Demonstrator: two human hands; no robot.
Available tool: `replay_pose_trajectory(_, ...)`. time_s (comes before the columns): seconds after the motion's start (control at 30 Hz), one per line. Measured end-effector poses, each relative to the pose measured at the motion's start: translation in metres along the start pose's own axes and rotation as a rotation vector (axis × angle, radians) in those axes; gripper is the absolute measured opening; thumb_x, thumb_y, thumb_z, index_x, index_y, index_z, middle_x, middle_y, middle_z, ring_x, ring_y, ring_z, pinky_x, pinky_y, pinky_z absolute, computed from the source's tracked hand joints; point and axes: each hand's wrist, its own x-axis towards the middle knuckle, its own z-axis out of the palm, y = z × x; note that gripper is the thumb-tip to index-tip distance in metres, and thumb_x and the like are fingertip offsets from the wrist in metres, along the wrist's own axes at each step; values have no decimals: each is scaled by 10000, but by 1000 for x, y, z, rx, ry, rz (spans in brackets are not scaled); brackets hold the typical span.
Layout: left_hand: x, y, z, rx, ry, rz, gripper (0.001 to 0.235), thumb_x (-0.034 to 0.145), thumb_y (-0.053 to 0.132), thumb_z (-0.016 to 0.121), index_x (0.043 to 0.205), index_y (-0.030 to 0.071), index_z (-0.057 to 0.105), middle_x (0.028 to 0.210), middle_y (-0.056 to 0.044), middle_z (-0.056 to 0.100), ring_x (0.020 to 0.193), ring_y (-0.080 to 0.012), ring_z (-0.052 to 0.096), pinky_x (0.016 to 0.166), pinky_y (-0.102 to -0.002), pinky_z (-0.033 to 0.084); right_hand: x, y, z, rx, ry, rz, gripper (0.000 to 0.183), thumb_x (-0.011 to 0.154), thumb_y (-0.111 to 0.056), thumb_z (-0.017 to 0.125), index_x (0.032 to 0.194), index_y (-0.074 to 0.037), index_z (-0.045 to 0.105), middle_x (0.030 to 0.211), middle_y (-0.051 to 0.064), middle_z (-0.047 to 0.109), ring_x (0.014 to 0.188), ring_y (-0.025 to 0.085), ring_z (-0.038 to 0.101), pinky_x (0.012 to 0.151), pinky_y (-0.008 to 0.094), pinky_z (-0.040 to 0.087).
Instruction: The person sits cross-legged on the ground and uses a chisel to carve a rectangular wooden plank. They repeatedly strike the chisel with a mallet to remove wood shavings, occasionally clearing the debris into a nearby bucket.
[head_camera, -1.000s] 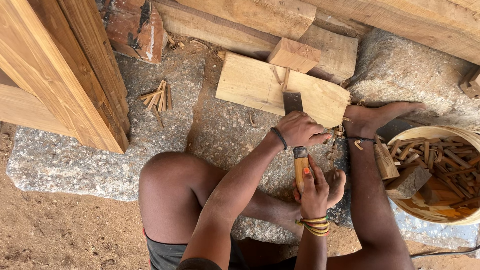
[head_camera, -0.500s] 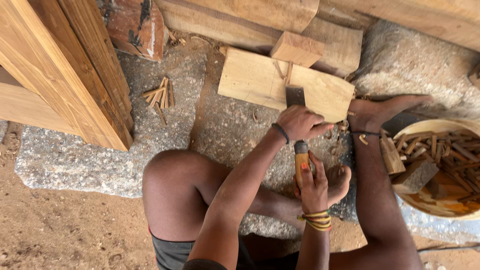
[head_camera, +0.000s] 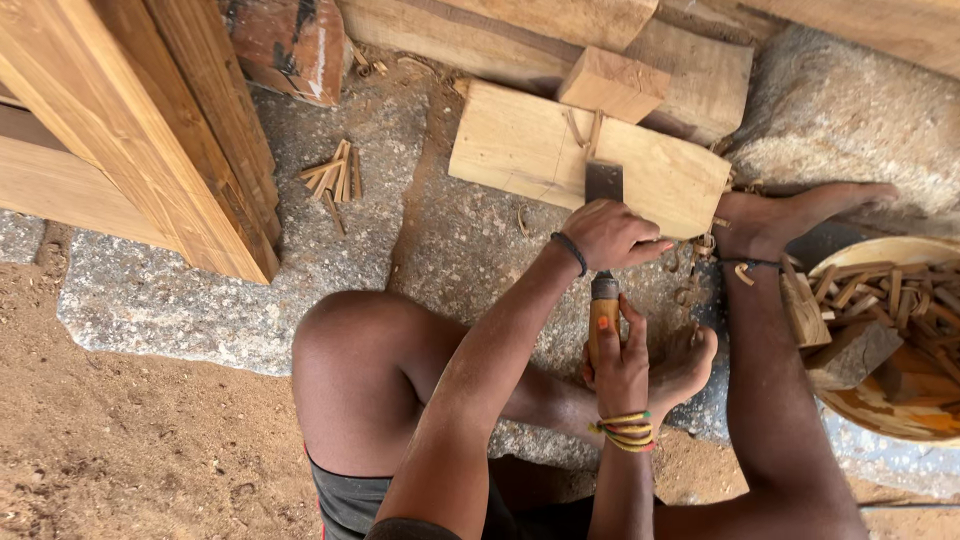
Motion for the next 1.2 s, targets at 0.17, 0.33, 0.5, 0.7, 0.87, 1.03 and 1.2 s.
replay_pose_trajectory(0.17, -2, -2, 7, -22, 34, 25, 503, 966, 561, 546, 766, 143, 743, 610, -70, 705, 527, -225, 684, 569, -420, 563, 5, 7, 3, 29, 12, 46, 454, 1035, -177, 453, 1487, -140, 438, 664, 43, 554, 443, 93, 469, 348, 258, 356)
replay_pose_trajectory(0.33, 6, -11, 10, 24, -81, -2, 524, 993, 566, 511, 792, 137, 733, 616, -68, 698, 516, -205, 685, 567, -400, 572, 8, 12, 6, 7, -4, 20, 441, 1054, -201, 458, 1490, -142, 422, 633, 52, 541, 424, 99, 442, 350, 255, 343)
replay_pose_trajectory(0.5, 6, -17, 16, 40, 5, 64, 541, 975, 584, 515, 745, 144, 730, 576, -63, 686, 501, -204, 667, 549, -415, 558, 13, 18, 9, 13, -7, 24, 456, 1050, -214, 464, 1498, -156, 409, 648, 42, 548, 431, 91, 452, 350, 254, 353)
replay_pose_trajectory(0.7, 14, -29, 20, 19, -33, 73, 559, 998, 595, 487, 738, 152, 708, 549, -36, 643, 457, -181, 622, 527, -400, 547, 18, 15, 12, -51, 15, -7, 435, 1061, -225, 458, 1489, -156, 417, 671, 43, 548, 453, 93, 470, 344, 247, 371)
replay_pose_trajectory(0.87, 27, -40, 25, 69, 15, 91, 580, 993, 627, 460, 685, 185, 677, 499, -4, 593, 440, -142, 575, 545, -380, 540, 29, 6, 15, -8, 11, -18, 420, 1074, -217, 459, 1482, -134, 408, 737, 37, 555, 501, 78, 496, 362, 231, 383)
replay_pose_trajectory(1.03, 32, -49, 32, 67, -48, 89, 584, 995, 646, 426, 726, 194, 681, 508, 4, 583, 446, -133, 557, 571, -390, 539, 30, 4, 22, -21, 31, -24, 416, 1076, -208, 452, 1483, -125, 419, 759, 38, 567, 511, 79, 499, 372, 235, 385)
replay_pose_trajectory(1.2, 39, -56, 41, 95, 63, 194, 627, 988, 686, 411, 686, 202, 671, 486, 21, 547, 448, -118, 543, 513, -384, 523, 32, 3, 33, 28, 67, 14, 423, 1074, -228, 473, 1485, -137, 431, 765, 29, 551, 529, 79, 486, 389, 232, 381)
